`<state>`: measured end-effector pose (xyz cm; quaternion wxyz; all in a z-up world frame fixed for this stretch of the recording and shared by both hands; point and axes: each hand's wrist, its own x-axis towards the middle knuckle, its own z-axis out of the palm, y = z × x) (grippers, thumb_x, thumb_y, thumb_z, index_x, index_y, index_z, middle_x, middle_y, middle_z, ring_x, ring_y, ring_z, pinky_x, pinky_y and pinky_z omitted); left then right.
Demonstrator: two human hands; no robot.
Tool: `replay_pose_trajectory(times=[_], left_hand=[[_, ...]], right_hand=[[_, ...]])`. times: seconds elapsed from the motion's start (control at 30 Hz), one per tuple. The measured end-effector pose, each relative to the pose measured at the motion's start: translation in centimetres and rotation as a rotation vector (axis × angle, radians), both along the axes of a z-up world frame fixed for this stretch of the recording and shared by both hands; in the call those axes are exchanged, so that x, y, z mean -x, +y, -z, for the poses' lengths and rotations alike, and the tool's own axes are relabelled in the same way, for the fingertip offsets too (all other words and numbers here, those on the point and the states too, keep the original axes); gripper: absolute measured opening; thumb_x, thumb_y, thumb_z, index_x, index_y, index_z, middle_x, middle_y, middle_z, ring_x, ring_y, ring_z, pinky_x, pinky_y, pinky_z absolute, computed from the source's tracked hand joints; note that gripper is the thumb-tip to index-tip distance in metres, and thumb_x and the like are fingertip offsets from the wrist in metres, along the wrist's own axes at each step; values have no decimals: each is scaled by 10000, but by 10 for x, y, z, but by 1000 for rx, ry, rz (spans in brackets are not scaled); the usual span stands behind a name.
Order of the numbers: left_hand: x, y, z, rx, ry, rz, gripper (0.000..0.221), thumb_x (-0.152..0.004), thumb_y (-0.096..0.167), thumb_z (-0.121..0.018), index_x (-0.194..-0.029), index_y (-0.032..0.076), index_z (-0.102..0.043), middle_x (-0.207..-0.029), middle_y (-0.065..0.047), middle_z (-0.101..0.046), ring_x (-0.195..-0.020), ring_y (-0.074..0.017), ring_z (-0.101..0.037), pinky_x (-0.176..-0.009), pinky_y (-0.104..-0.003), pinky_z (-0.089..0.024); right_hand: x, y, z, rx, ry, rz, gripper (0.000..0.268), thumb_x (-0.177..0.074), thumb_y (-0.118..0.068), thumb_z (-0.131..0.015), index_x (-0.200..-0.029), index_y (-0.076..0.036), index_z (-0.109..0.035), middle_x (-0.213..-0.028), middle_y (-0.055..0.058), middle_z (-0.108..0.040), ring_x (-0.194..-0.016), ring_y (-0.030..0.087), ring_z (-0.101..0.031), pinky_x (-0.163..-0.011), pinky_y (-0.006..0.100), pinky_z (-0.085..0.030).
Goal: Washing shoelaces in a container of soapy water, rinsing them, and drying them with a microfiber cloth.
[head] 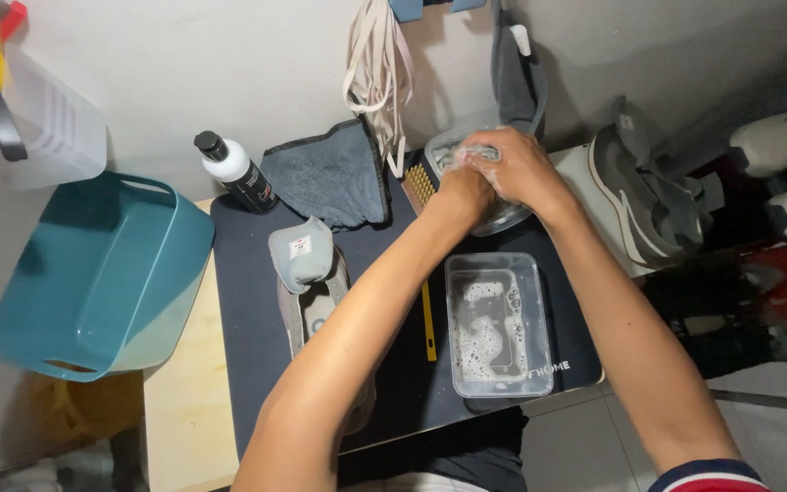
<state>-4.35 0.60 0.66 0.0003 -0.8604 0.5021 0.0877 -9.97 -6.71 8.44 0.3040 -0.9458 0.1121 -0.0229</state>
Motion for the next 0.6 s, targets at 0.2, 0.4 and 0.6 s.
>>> replay_pose_trajectory(times=[0.2, 0.4, 0.6], left_hand=[[3, 17, -8, 234, 45, -105, 372, -964, 121, -392, -1018, 15, -744, -990, -149, -745, -960, -407, -737, -712, -563, -585], [-62, 19, 62, 445, -294, 5, 166, -892, 103, -545, -894, 138, -707, -742, -102, -655, -719, -344, -699, -479, -506, -578], [-50, 59, -14, 367, -214, 71, 290, -897, 22, -557, -1148, 8, -701, -816, -182, -691, -783, -398, -729, -572, -543, -613]], right_hand=[[-8, -4, 6, 144, -42, 119, 203, -959, -260, -704, -1144, -298, -777, -1125, 179, -747, -1107, 414, -680, -895, 528, -567], [15, 23, -5, 150, 16, 51, 251, -955, -94, -631, -1129, -186, -786, -1030, 202, -758, -1020, 435, -712, -838, 536, -583], [19, 59, -23, 51, 105, -38, 505, -891, -2, -486, -1382, 110, -470, -1288, 368, -570, -1254, 570, -531, -1080, 640, -410]])
